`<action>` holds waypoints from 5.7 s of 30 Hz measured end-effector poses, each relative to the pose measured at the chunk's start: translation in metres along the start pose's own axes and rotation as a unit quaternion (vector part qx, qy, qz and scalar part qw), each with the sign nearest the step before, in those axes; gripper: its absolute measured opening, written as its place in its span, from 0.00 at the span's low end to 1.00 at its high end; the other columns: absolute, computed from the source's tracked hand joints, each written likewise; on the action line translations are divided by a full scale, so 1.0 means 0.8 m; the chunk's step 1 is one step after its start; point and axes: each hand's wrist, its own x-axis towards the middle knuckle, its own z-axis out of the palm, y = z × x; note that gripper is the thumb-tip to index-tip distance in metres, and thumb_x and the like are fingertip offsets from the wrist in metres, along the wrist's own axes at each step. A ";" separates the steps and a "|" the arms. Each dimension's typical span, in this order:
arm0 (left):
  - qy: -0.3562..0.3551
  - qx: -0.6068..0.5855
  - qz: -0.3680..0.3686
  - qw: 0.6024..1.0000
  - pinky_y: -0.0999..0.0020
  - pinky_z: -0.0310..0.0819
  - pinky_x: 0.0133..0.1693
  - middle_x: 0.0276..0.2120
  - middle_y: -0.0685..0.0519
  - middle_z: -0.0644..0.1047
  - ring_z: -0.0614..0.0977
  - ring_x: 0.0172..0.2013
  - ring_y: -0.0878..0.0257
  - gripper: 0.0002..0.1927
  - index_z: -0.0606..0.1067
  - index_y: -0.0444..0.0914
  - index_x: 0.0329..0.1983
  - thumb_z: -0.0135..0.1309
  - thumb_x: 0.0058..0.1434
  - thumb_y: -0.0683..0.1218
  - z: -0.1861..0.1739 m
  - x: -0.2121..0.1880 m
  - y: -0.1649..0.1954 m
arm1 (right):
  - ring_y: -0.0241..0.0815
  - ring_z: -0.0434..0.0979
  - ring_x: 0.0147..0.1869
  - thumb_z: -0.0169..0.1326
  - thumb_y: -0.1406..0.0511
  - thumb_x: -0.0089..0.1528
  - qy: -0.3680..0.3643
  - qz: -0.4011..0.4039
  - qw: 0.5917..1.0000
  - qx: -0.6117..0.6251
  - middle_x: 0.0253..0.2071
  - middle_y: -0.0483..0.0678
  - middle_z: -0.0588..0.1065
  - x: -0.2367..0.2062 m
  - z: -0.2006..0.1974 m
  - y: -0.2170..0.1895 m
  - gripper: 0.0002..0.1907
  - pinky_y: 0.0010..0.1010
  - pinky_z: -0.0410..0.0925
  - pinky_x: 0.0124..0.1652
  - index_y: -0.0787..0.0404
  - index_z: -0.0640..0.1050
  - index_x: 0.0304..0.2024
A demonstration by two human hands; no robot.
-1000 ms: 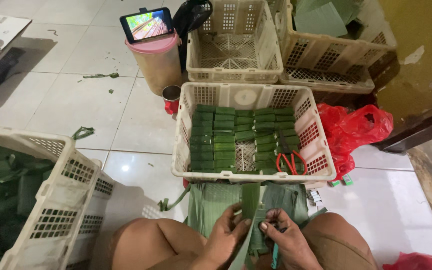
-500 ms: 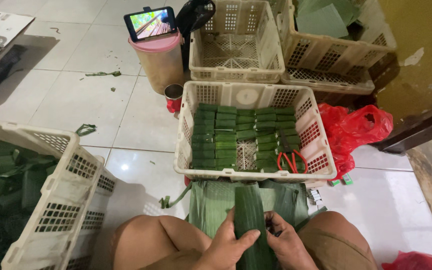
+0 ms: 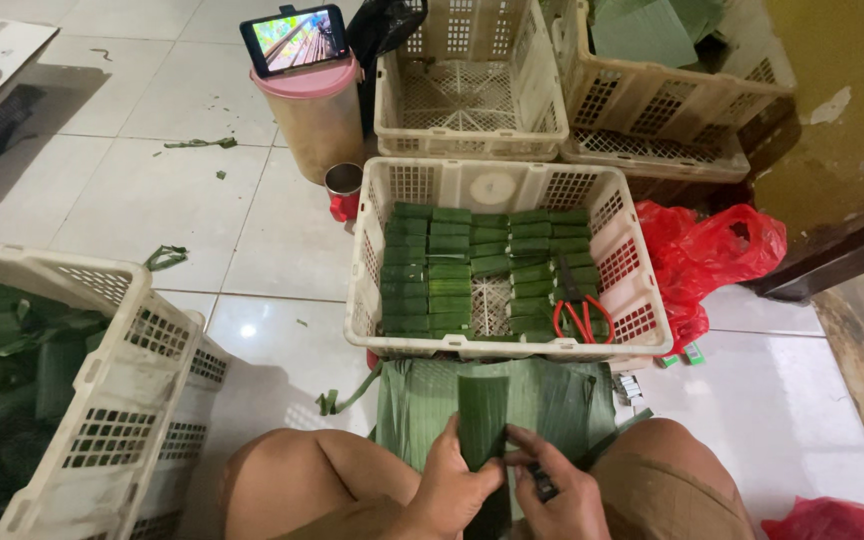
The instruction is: The person sits on the floor folding banana leaves into small rectangular packets, creasing and shaping each leaf by hand, and places the finished folded leaf packets one at a time into a plastic crate already filled with similar folded packets. A small green handheld tool is held while working.
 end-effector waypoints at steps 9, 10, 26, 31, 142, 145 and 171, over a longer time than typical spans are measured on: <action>-0.088 0.246 0.299 0.918 0.55 0.58 0.67 0.67 0.30 0.57 0.62 0.68 0.44 0.28 0.57 0.34 0.70 0.48 0.67 0.38 -0.012 -0.023 -0.016 | 0.40 0.80 0.55 0.68 0.66 0.49 -0.007 -0.049 0.999 -0.017 0.50 0.53 0.80 0.003 0.013 -0.001 0.39 0.30 0.72 0.52 0.63 0.71 0.63; -0.117 0.316 0.419 0.843 0.51 0.54 0.70 0.70 0.24 0.51 0.56 0.72 0.37 0.25 0.58 0.33 0.69 0.45 0.70 0.38 -0.015 -0.025 -0.018 | 0.42 0.78 0.56 0.70 0.66 0.47 0.025 -0.096 0.994 -0.052 0.51 0.55 0.77 0.004 0.015 -0.001 0.38 0.32 0.71 0.52 0.65 0.73 0.59; -0.025 0.011 -0.068 0.997 0.65 0.77 0.50 0.47 0.49 0.77 0.79 0.48 0.63 0.25 0.69 0.29 0.57 0.60 0.57 0.35 -0.016 0.000 0.018 | 0.37 0.78 0.38 0.65 0.67 0.55 -0.019 0.124 0.990 0.059 0.34 0.52 0.81 -0.003 0.007 0.046 0.22 0.29 0.72 0.40 0.64 0.79 0.52; -0.046 -0.020 -0.081 0.995 0.63 0.75 0.54 0.47 0.48 0.76 0.78 0.49 0.61 0.24 0.68 0.30 0.55 0.62 0.57 0.35 -0.014 -0.003 0.010 | 0.34 0.78 0.46 0.60 0.65 0.58 -0.030 0.075 0.976 0.202 0.44 0.47 0.80 0.019 0.000 0.061 0.29 0.28 0.72 0.46 0.65 0.72 0.61; -0.203 0.325 0.013 0.924 0.64 0.73 0.31 0.25 0.44 0.76 0.74 0.25 0.60 0.11 0.75 0.33 0.43 0.52 0.70 0.47 -0.026 -0.019 0.068 | 0.59 0.83 0.35 0.73 0.54 0.50 -0.157 -0.228 0.927 -0.252 0.34 0.58 0.80 -0.012 -0.047 -0.025 0.32 0.44 0.75 0.31 0.63 0.77 0.51; -0.221 0.302 0.020 0.927 0.64 0.73 0.32 0.26 0.44 0.77 0.75 0.26 0.61 0.11 0.75 0.33 0.42 0.51 0.71 0.47 -0.028 -0.019 0.061 | 0.56 0.81 0.29 0.73 0.52 0.53 -0.161 -0.241 0.919 -0.267 0.30 0.55 0.78 -0.014 -0.040 0.001 0.26 0.44 0.72 0.25 0.61 0.74 0.37; -0.182 -0.310 -0.169 0.918 0.55 0.69 0.64 0.63 0.40 0.71 0.75 0.62 0.52 0.37 0.62 0.32 0.67 0.45 0.67 0.63 -0.062 0.004 0.057 | 0.29 0.74 0.39 0.64 0.69 0.55 -0.028 0.054 0.998 0.016 0.34 0.44 0.77 0.001 -0.038 0.087 0.29 0.22 0.70 0.43 0.61 0.76 0.60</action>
